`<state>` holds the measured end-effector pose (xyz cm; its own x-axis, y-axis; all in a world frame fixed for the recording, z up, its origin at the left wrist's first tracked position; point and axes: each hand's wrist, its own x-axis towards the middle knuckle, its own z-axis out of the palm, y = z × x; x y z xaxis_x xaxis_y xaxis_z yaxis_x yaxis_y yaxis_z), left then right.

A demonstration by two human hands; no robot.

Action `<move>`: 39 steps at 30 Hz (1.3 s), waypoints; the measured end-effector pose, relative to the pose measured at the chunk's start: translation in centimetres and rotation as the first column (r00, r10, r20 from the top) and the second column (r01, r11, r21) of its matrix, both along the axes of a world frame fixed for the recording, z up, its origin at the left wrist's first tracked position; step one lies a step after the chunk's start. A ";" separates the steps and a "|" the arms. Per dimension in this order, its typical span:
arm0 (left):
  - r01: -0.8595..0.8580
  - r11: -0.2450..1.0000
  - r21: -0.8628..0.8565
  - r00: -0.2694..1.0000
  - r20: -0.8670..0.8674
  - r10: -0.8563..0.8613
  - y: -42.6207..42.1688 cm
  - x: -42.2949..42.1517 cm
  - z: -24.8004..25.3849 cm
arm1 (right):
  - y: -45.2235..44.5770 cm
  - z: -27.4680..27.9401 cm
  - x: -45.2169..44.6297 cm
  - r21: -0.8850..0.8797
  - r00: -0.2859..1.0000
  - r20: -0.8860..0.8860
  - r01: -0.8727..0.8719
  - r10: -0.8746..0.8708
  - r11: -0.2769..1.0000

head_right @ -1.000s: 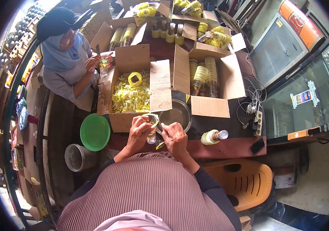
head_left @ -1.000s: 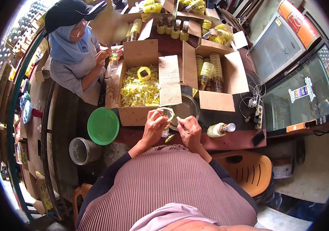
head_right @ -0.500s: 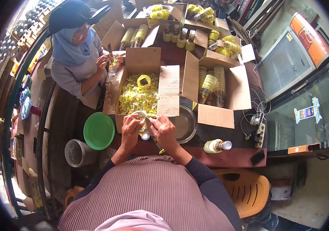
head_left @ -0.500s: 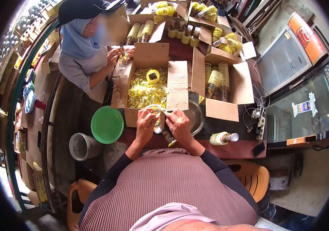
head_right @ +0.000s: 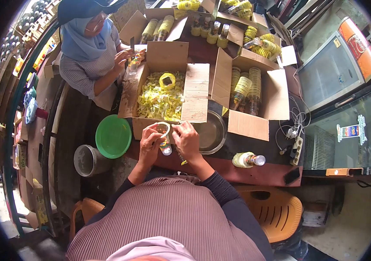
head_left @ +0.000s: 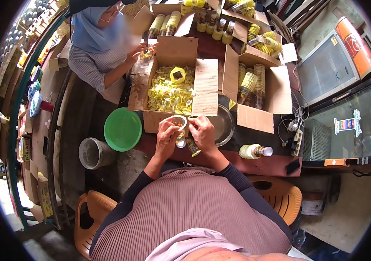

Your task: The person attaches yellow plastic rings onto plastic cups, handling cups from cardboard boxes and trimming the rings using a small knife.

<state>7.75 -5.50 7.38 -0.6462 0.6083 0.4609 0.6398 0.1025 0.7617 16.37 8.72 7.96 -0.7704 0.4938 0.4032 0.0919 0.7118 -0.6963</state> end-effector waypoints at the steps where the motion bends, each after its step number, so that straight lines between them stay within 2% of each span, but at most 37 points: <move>1: -0.005 1.000 0.011 1.000 0.010 0.005 -0.1 0.0 0.0 | -0.1 0.1 0.3 0.007 0.999 -0.039 0.020 -0.020 1.000; 4: -0.029 1.000 -0.011 1.000 -0.002 0.029 -0.7 -0.3 0.6 | -0.9 1.4 1.5 -0.015 0.999 -0.050 0.002 -0.002 1.000; 9: -0.012 1.000 0.005 0.998 0.068 0.012 -1.5 -0.3 0.1 | -2.5 1.6 1.9 0.044 0.997 -0.069 -0.037 0.040 0.998; 11: -0.108 0.993 -0.057 0.993 0.034 0.110 -1.8 -0.1 0.0 | -3.0 1.4 1.7 0.060 0.997 -0.054 -0.043 0.046 0.997; 12: -0.104 0.993 -0.057 0.994 0.032 0.106 -1.9 0.0 0.2 | -3.2 1.4 1.6 0.079 0.998 -0.038 -0.049 0.052 0.996; 14: -0.068 0.993 -0.094 0.981 0.175 0.084 -2.0 -0.1 0.9 | -3.6 1.5 1.4 0.099 0.998 -0.034 -0.051 0.054 0.994; 15: -0.052 0.996 -0.072 0.996 0.071 0.057 -2.0 -0.6 0.7 | -3.7 1.5 1.4 0.122 0.998 -0.025 -0.059 0.063 0.991; 18: 0.001 0.999 -0.048 0.992 0.125 0.005 -2.2 -1.0 0.2 | -4.0 1.8 1.1 0.134 0.999 -0.024 -0.018 0.021 0.991; 20: 0.008 0.999 -0.034 0.996 0.086 -0.005 -2.1 -1.3 0.2 | -4.3 1.5 0.7 0.126 0.999 -0.033 0.003 0.001 0.992; 22: 0.025 0.999 0.046 0.984 0.175 -0.032 -2.1 -1.6 0.5 | -4.6 1.2 0.2 0.119 0.999 -0.045 0.027 -0.022 0.993; 26: 0.046 0.998 0.045 0.982 0.183 -0.053 -2.1 -2.9 0.4 | -4.8 1.7 -0.9 0.146 0.999 -0.034 0.045 -0.041 0.988; 30: 0.063 0.998 0.018 0.995 0.075 -0.064 -1.8 -4.5 1.1 | -5.1 1.9 -2.2 0.174 0.996 -0.033 0.090 -0.085 0.981; 32: 0.071 0.997 0.020 0.996 -0.059 -0.070 -1.5 -5.0 1.7 | -5.0 2.2 -2.8 0.194 0.995 -0.041 0.095 -0.089 0.976; 33: 0.074 0.997 0.011 0.997 0.014 -0.074 -1.3 -5.1 1.7 | -5.0 2.0 -3.1 0.204 0.993 -0.053 0.109 -0.101 0.973; 34: 0.074 0.997 0.024 0.997 0.009 -0.074 -1.1 -5.6 1.8 | -4.8 2.0 -3.4 0.215 0.991 -0.067 0.125 -0.113 0.969; 36: 0.082 0.996 0.026 0.981 -0.177 -0.076 -0.8 -6.4 2.0 | -4.6 1.9 -3.9 0.230 0.990 -0.080 0.135 -0.120 0.964; 38: 0.094 0.995 0.010 0.980 -0.177 -0.091 -0.7 -7.0 1.9 | -4.4 1.7 -4.4 0.237 0.986 -0.078 0.163 -0.149 0.958; 39: 0.106 0.994 0.004 0.990 -0.093 -0.106 -0.6 -7.4 1.8 | -4.4 1.7 -4.5 0.239 0.985 -0.077 0.166 -0.152 0.957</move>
<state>0.35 -6.10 9.21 -0.5328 0.6665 0.5214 0.7142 0.0237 0.6995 11.92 4.35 9.62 -0.6621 0.4898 0.5672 0.1833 0.8397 -0.5112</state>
